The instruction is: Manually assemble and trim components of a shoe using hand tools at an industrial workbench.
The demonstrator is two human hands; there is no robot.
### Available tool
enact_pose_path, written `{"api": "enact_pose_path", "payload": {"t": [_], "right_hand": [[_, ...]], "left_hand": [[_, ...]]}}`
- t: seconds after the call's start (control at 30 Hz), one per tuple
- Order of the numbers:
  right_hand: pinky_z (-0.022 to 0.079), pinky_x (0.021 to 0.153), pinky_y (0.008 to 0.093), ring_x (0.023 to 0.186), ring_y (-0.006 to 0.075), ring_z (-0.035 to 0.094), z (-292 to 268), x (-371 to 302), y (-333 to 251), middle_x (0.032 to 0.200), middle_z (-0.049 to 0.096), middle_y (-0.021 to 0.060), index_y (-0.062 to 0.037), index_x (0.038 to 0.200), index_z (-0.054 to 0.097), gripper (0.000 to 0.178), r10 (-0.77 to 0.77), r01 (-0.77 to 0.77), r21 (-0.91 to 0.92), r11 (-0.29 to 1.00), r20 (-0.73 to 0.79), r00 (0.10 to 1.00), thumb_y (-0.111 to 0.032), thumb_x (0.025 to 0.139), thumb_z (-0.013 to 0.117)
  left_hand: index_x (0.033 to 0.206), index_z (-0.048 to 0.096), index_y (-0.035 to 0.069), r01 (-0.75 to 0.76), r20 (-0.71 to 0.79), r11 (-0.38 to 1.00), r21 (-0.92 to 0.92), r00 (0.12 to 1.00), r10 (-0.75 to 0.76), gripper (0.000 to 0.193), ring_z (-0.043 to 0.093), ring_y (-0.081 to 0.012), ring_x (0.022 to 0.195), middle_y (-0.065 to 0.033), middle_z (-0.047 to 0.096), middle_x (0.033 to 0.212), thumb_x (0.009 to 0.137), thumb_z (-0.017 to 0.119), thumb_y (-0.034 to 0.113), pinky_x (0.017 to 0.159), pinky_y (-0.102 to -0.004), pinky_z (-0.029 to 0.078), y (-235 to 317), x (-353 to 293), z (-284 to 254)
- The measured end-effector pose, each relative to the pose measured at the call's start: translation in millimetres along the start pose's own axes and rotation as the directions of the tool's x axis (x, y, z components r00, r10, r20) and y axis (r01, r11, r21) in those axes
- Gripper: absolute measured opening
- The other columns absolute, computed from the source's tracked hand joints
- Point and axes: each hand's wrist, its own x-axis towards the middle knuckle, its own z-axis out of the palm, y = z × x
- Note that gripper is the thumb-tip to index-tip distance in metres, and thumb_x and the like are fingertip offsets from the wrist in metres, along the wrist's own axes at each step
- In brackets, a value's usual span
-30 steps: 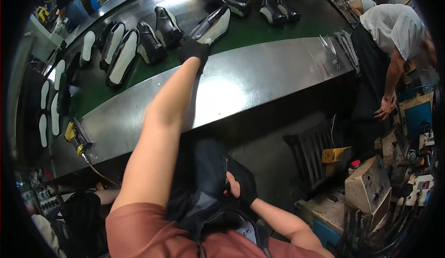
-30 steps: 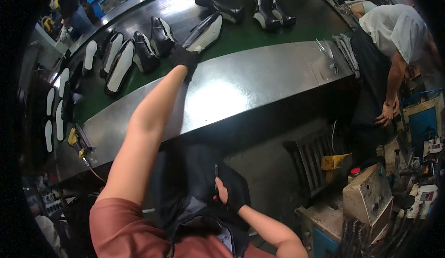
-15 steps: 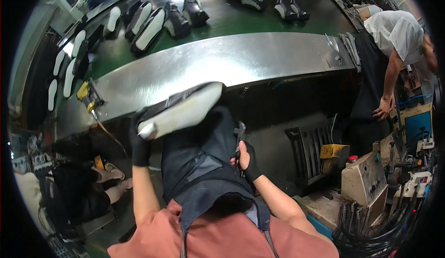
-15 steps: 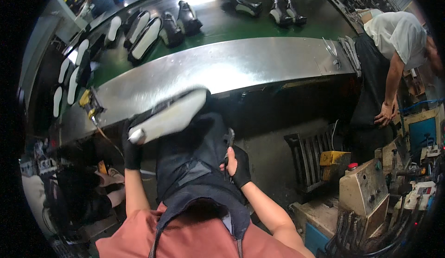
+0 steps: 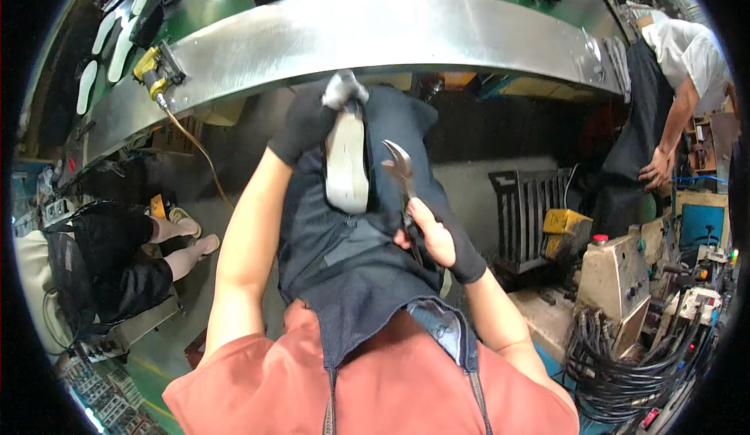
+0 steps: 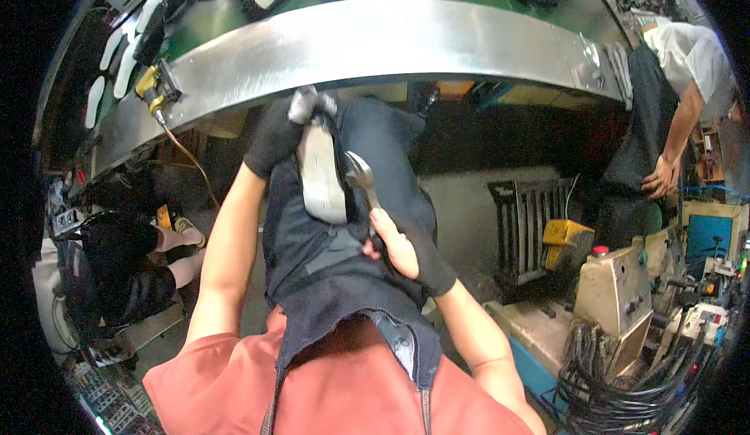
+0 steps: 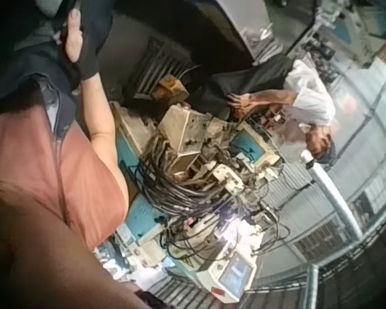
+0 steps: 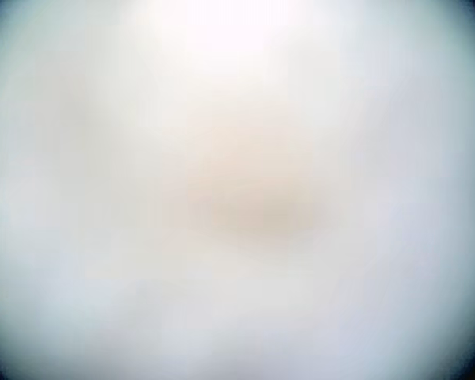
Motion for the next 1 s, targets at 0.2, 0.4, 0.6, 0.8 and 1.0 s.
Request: {"api": "enact_pose_path", "payload": {"t": [0.2,0.4,0.6,0.8,1.0], "right_hand": [[0.044,0.09,0.0249,0.094,0.0125,0.058,13.0,70.7,6.4,0.103,0.066,0.004,-0.0001,0.122,0.058,0.045,-0.369,0.385,-0.153,0.91,0.12,0.922,-0.035,0.105,0.036],[0.049,0.078,0.028,0.081,0.0145,0.06,21.8,74.4,-35.4,0.095,0.066,0.0054,-0.0015,0.108,0.063,0.049,0.112,-0.18,0.152,0.972,0.376,0.92,-0.043,0.103,0.038],[0.048,0.071,0.0311,0.074,0.0172,0.06,0.2,75.8,-9.0,0.082,0.066,0.01,0.0008,0.096,0.064,0.05,-0.248,0.295,-0.124,0.948,0.296,0.922,-0.042,0.101,0.04],[0.047,0.089,0.0267,0.097,0.0135,0.062,-8.3,61.1,-66.6,0.098,0.066,0.0063,0.0046,0.106,0.063,0.039,-0.04,0.198,-0.732,0.652,0.227,0.973,-0.029,0.102,0.043],[0.046,0.066,0.0278,0.077,0.0131,0.061,2.9,82.5,-46.2,0.087,0.065,0.0031,-0.0039,0.108,0.06,0.041,0.169,-0.225,0.126,0.966,0.35,0.922,-0.038,0.103,0.038]], "left_hand": [[0.091,0.067,0.0,-0.132,-0.009,0.938,-0.322,0.991,0.136,0.09,0.062,-0.0219,0.09,-0.0107,0.066,0.094,0.09,0.017,0.075,0.086,-0.0344,0.048,-38.9,21.2,6.4],[0.087,0.067,0.0,-0.221,-0.074,0.916,-0.335,0.975,0.208,0.089,0.062,-0.0231,0.09,-0.0119,0.066,0.092,0.091,0.017,0.073,0.085,-0.0355,0.049,-36.2,13.3,-1.4],[0.081,0.07,0.004,-0.335,-0.113,0.936,-0.107,0.939,0.324,0.051,0.062,-0.0229,0.089,-0.0094,0.066,0.09,0.093,0.042,0.045,0.087,-0.0344,0.048,-12.9,4.6,7.5],[0.081,0.07,0.005,-0.303,-0.169,0.935,-0.185,0.947,0.273,0.036,0.061,-0.022,0.093,-0.0089,0.067,0.089,0.089,0.049,0.033,0.088,-0.0344,0.048,-22.4,7.0,8.5],[0.081,0.071,0.007,-0.316,-0.158,0.936,-0.155,0.943,0.293,0.034,0.061,-0.0224,0.094,-0.008,0.068,0.089,0.092,0.049,0.031,0.089,-0.0347,0.047,-22.3,17.4,13.5]]}}
